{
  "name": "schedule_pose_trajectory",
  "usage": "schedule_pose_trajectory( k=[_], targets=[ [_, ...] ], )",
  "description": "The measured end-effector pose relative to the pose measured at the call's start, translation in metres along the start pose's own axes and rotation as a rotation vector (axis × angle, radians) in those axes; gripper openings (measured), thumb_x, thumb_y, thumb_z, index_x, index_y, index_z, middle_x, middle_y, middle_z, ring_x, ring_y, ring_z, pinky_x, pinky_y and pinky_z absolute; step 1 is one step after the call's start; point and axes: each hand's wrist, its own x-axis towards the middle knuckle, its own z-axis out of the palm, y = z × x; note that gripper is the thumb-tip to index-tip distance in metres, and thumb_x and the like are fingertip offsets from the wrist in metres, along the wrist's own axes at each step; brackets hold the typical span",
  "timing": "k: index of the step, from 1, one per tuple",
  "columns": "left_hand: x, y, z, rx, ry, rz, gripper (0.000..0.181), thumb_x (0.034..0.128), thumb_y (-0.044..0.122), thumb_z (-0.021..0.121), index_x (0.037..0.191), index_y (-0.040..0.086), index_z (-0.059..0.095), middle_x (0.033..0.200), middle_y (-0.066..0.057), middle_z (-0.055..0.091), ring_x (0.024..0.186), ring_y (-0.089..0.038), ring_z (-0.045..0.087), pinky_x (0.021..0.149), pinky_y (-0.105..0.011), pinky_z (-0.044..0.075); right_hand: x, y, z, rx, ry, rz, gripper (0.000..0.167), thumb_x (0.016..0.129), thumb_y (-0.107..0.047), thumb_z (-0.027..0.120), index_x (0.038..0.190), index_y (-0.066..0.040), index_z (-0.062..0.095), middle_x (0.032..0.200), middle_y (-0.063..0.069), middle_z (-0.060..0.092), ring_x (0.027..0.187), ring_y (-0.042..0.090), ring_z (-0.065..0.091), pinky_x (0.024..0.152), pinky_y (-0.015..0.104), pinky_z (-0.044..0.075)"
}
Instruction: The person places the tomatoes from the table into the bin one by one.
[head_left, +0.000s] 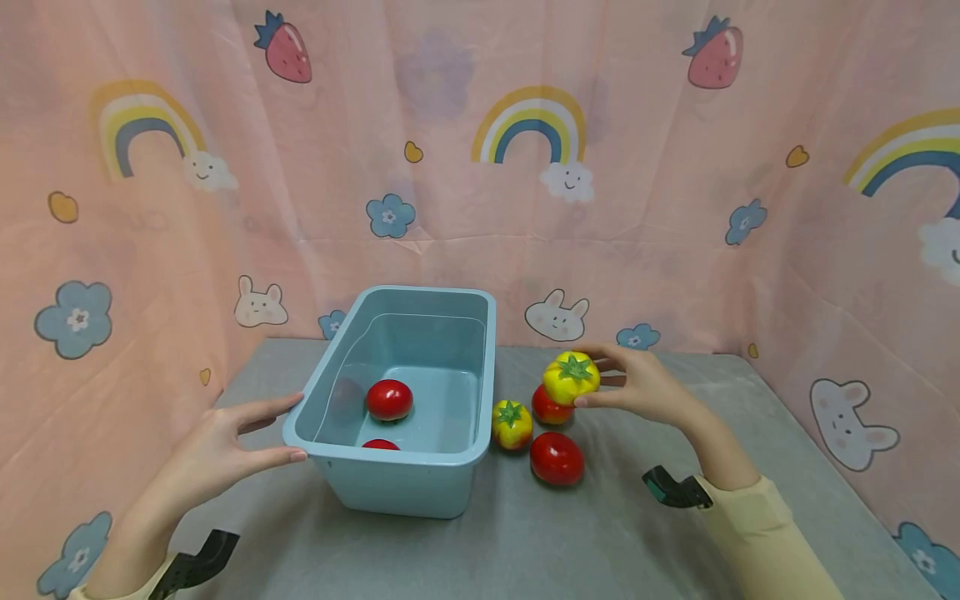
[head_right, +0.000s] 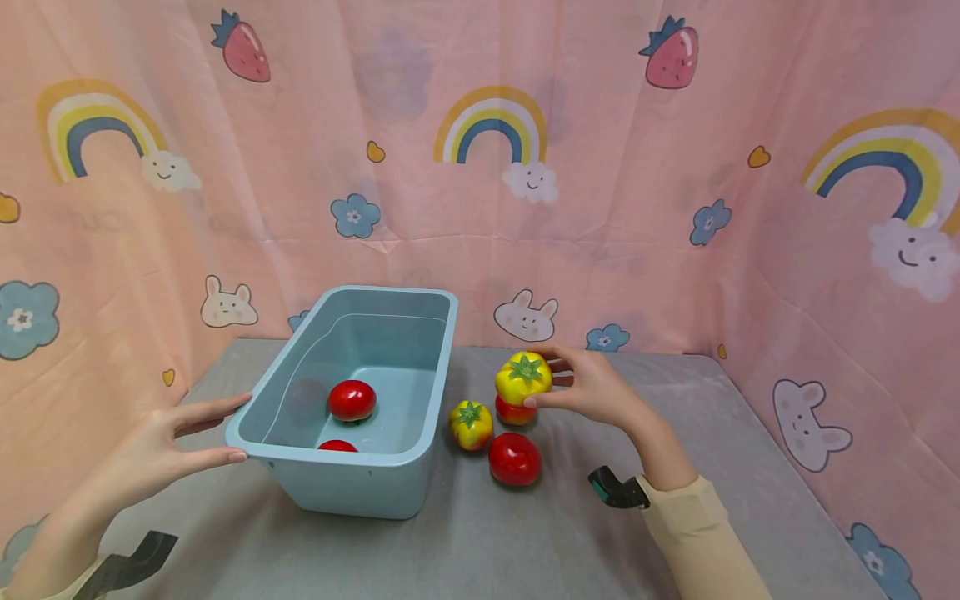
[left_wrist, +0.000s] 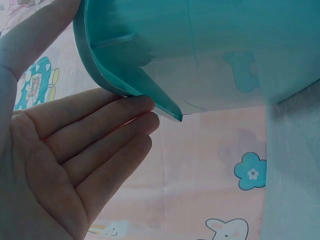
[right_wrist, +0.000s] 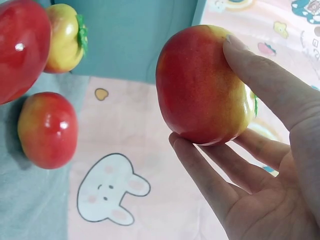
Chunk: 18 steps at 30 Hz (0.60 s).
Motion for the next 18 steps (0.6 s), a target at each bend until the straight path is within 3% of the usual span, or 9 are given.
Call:
schedule_pose_trajectory(
  k=[18],
  targets=[
    [0.0, 0.001, 0.0, 0.008, 0.003, -0.007, 0.07, 0.0728, 0.047, 0.078, 0.131, 0.014, 0.058, 0.124, -0.01, 0.064, 0.112, -0.042, 0.06, 0.08, -0.056, 0.053, 0.017, -0.024, -0.005, -0.02, -0.013, -0.054, 0.069, 0.076, -0.035, 0.079, 0.134, -0.012, 0.05, 0.128, 0.007, 0.059, 0.111, 0.03, 0.06, 0.088, 0.043, 0.054]
  ],
)
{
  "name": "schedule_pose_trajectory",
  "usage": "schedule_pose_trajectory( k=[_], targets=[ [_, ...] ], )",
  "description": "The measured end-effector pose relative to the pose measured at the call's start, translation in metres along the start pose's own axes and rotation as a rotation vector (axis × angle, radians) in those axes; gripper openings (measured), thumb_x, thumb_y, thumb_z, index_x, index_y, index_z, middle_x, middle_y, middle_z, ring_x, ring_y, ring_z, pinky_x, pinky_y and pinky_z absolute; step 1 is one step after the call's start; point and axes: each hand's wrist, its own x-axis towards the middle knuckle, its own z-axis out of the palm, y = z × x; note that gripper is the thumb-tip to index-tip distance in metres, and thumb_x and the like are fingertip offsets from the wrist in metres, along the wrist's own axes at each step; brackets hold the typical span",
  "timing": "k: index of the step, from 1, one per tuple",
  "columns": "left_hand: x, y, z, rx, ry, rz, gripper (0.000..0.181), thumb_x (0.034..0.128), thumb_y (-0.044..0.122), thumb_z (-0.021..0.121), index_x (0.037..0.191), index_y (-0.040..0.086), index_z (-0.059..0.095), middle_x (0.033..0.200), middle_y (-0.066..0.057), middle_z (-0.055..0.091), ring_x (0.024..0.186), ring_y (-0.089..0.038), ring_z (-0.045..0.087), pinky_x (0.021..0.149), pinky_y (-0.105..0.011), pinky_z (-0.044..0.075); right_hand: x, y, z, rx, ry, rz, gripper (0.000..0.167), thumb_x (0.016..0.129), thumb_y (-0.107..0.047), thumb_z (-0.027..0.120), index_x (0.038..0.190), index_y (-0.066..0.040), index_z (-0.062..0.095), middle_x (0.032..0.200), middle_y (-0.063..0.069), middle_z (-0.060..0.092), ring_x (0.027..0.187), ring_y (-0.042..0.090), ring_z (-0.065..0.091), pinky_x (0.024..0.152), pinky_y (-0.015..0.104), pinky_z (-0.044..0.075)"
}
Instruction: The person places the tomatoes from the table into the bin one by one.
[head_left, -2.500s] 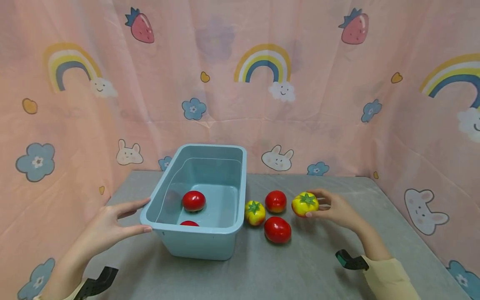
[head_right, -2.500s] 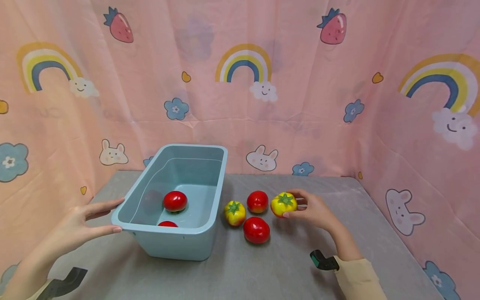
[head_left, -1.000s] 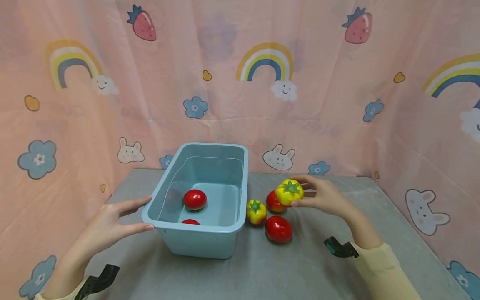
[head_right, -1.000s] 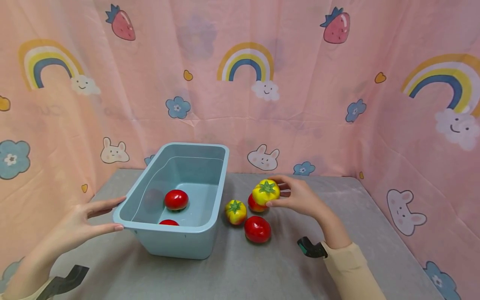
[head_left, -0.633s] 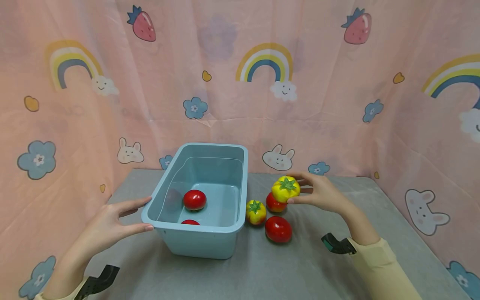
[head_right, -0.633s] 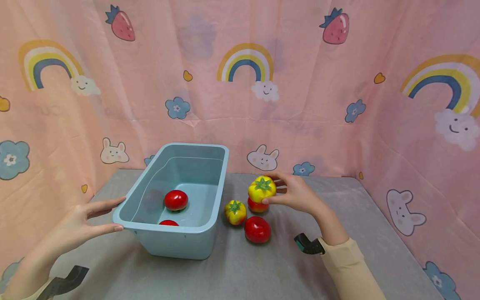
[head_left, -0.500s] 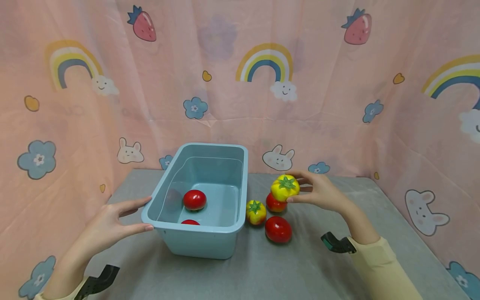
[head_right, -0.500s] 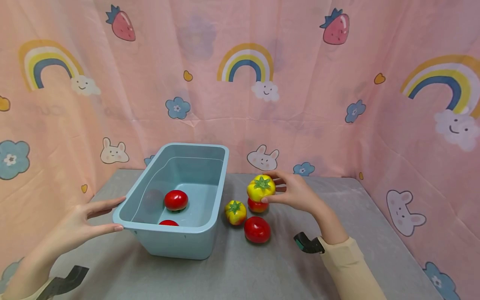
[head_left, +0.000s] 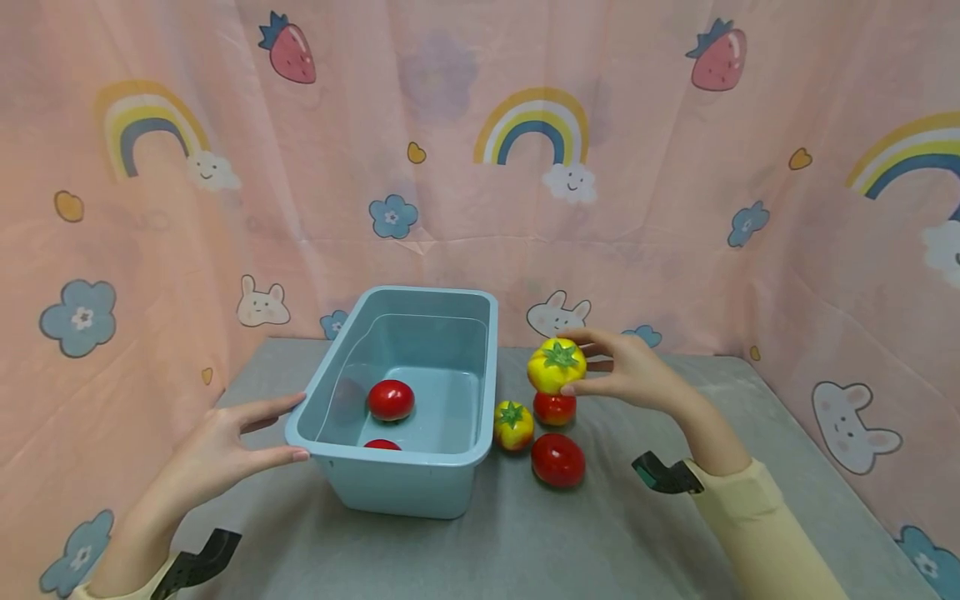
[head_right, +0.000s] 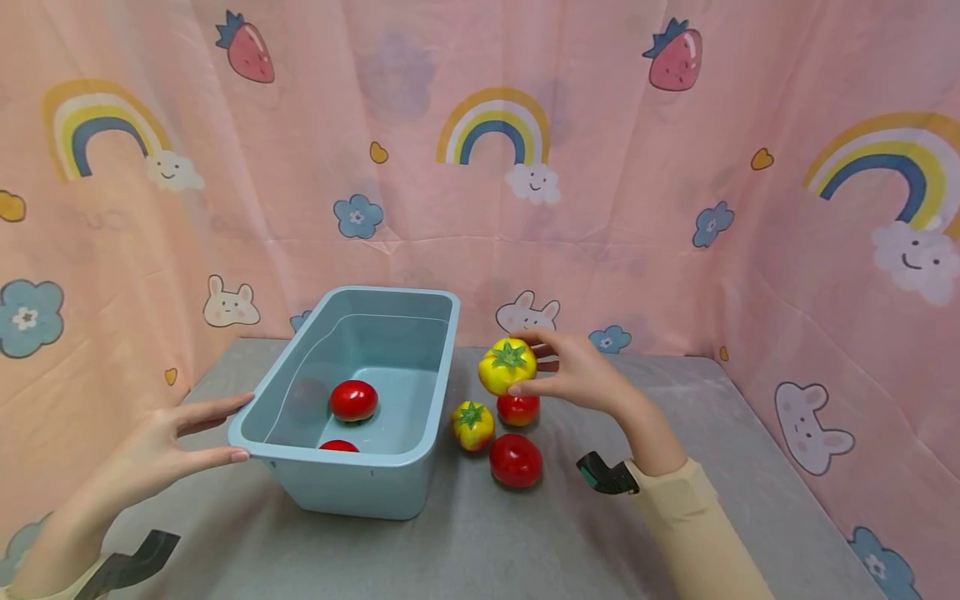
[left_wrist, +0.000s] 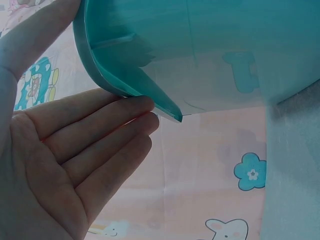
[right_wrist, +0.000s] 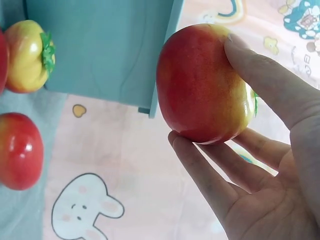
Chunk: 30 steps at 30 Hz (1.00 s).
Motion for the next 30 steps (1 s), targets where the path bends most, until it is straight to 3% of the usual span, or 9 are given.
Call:
schedule_pose_trajectory(
  k=[30],
  targets=[
    [0.0, 0.0, 0.001, 0.008, 0.012, 0.006, 0.07, 0.0726, 0.047, 0.078, 0.13, 0.013, 0.059, 0.123, -0.011, 0.064, 0.11, -0.042, 0.06, 0.079, -0.055, 0.054, 0.038, -0.05, 0.001, 0.011, -0.051, -0.123, 0.066, 0.074, -0.031, 0.082, 0.131, -0.016, 0.054, 0.126, 0.001, 0.06, 0.111, 0.024, 0.061, 0.086, 0.04, 0.055]
  ],
)
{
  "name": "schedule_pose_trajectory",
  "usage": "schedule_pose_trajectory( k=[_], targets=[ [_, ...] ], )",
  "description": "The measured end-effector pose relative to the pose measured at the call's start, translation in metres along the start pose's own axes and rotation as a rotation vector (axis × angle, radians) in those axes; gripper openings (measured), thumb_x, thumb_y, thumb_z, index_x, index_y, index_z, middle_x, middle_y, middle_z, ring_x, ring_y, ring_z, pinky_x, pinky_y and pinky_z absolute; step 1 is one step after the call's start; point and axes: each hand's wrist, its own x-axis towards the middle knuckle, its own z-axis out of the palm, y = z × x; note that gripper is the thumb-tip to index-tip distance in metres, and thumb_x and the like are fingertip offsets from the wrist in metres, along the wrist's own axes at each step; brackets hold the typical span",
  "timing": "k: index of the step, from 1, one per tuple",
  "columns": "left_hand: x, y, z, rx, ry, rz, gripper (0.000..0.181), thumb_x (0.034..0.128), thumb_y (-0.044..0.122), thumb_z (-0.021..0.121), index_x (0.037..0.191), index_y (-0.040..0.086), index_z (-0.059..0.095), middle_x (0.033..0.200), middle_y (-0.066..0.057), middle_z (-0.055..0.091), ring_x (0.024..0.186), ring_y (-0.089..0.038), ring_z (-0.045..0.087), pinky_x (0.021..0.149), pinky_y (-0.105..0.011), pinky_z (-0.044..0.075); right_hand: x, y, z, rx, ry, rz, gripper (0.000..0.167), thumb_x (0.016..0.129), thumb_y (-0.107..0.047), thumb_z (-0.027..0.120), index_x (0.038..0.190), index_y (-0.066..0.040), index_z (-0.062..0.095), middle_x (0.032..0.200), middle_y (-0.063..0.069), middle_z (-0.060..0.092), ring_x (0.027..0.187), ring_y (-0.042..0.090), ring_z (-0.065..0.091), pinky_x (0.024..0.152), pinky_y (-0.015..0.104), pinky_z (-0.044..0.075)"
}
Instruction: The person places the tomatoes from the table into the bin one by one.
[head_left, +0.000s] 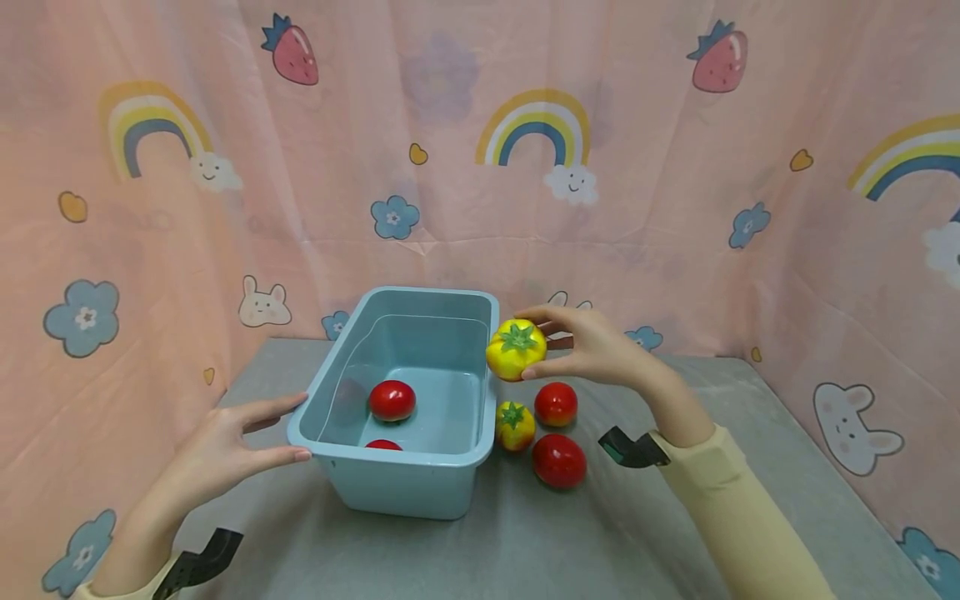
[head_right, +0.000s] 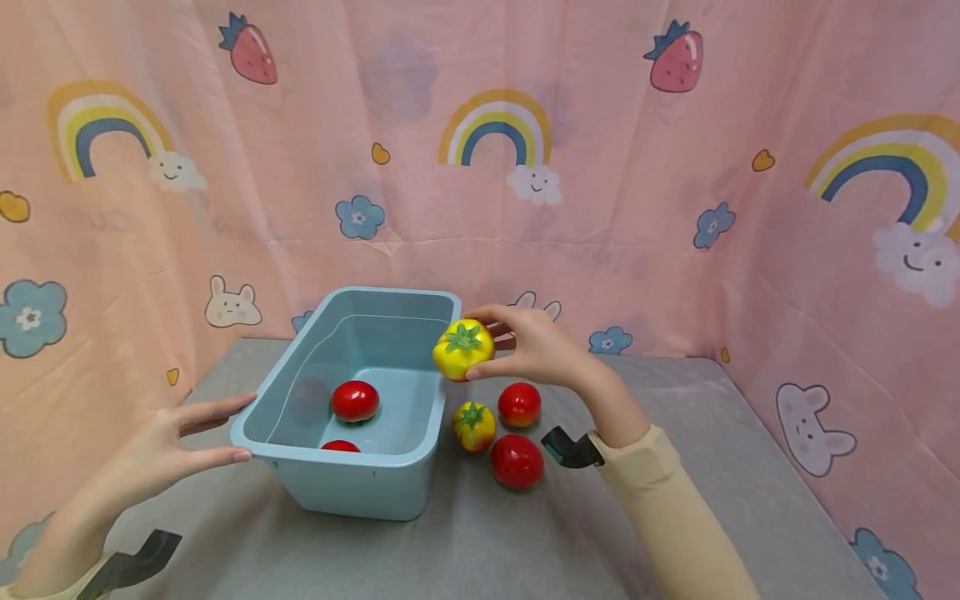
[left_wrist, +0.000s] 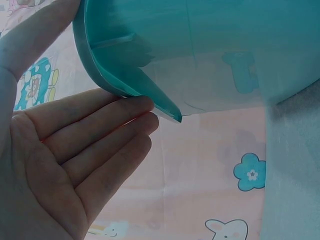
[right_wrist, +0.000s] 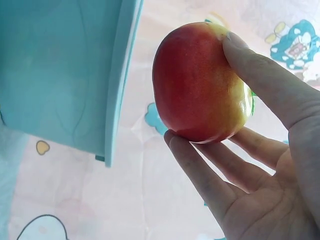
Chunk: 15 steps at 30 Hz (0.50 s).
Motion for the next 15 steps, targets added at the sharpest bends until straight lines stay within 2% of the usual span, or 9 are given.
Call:
schedule_pose_trajectory(
  k=[8, 15],
  targets=[
    [0.0, 0.001, 0.0, 0.007, -0.006, -0.007, 0.071, 0.0725, 0.049, 0.077, 0.131, 0.013, 0.058, 0.124, -0.011, 0.064, 0.111, -0.042, 0.06, 0.079, -0.055, 0.054, 0.007, -0.006, 0.0, -0.005, -0.023, 0.007, 0.067, 0.075, -0.033, 0.081, 0.133, -0.017, 0.053, 0.126, 0.001, 0.06, 0.112, 0.022, 0.061, 0.086, 0.036, 0.055],
    [0.0, 0.001, 0.0, 0.003, -0.005, -0.007, 0.071, 0.0724, 0.048, 0.078, 0.131, 0.013, 0.058, 0.124, -0.011, 0.064, 0.111, -0.042, 0.06, 0.08, -0.054, 0.054, 0.013, -0.014, -0.001, 0.01, -0.041, -0.002, 0.068, 0.075, -0.028, 0.082, 0.134, -0.014, 0.052, 0.127, 0.003, 0.059, 0.111, 0.022, 0.061, 0.085, 0.035, 0.056]
  ],
)
